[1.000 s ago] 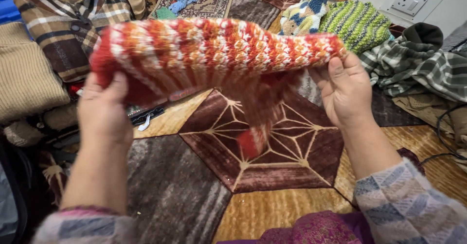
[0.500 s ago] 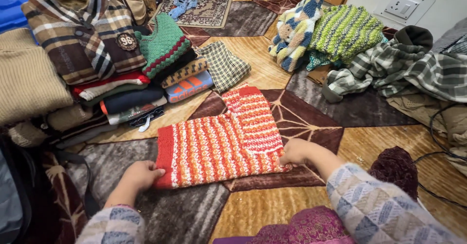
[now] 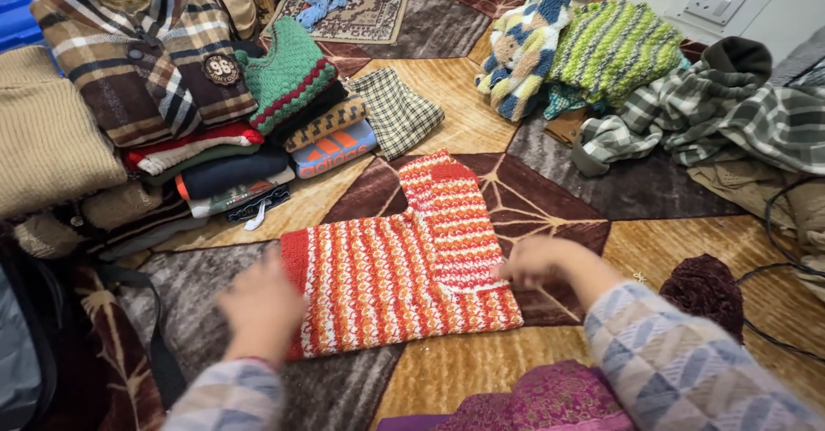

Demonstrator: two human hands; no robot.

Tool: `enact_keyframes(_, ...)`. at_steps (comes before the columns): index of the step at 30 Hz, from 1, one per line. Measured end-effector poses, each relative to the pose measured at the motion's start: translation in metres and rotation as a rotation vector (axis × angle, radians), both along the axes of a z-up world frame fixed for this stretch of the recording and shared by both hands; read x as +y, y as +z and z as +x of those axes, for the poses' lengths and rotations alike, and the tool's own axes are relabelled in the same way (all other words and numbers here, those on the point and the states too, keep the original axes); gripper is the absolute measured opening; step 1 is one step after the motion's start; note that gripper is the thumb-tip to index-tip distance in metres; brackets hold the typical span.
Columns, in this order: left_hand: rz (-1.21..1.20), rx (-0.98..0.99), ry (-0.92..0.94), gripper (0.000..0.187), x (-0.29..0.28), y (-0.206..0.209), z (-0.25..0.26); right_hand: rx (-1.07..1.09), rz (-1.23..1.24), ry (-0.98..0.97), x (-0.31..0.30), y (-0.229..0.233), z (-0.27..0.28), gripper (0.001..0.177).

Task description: Folding various items of clothing and stacking them neatly on a rug.

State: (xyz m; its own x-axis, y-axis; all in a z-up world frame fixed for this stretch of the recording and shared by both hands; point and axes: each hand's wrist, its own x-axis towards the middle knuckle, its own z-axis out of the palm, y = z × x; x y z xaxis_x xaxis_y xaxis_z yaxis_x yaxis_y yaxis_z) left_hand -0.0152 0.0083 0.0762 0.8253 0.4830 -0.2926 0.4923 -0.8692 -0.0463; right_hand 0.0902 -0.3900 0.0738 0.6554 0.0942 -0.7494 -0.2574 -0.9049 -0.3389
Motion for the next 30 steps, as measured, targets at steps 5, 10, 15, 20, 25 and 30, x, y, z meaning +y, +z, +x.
enact_keyframes(5,-0.431,-0.547,-0.576,0.084,-0.101,-0.052,-0.003,-0.401,0.369,-0.538,0.029,0.007,-0.003,0.048)
enact_keyframes(10,-0.185,-0.488,-1.141,0.08,-0.131,-0.122,-0.023,-0.416,0.617,-0.485,0.048,0.0,-0.003,0.054)
enact_keyframes(15,-0.31,-0.353,-1.121,0.076,-0.13,-0.104,-0.021,-0.373,0.571,-0.469,0.052,-0.021,0.005,0.046)
enact_keyframes(20,-0.289,-0.383,-1.139,0.073,-0.13,-0.093,-0.016,-0.345,0.564,-0.493,0.062,0.002,-0.005,0.042)
enact_keyframes(25,-1.351,-0.4,0.136,0.06,-0.121,-0.043,0.003,-0.962,0.525,0.145,0.083,0.028,-0.013,0.037)
enact_keyframes(30,-1.842,-0.467,0.482,0.089,-0.061,-0.053,0.022,-0.996,0.546,0.858,0.104,0.013,-0.046,0.034)
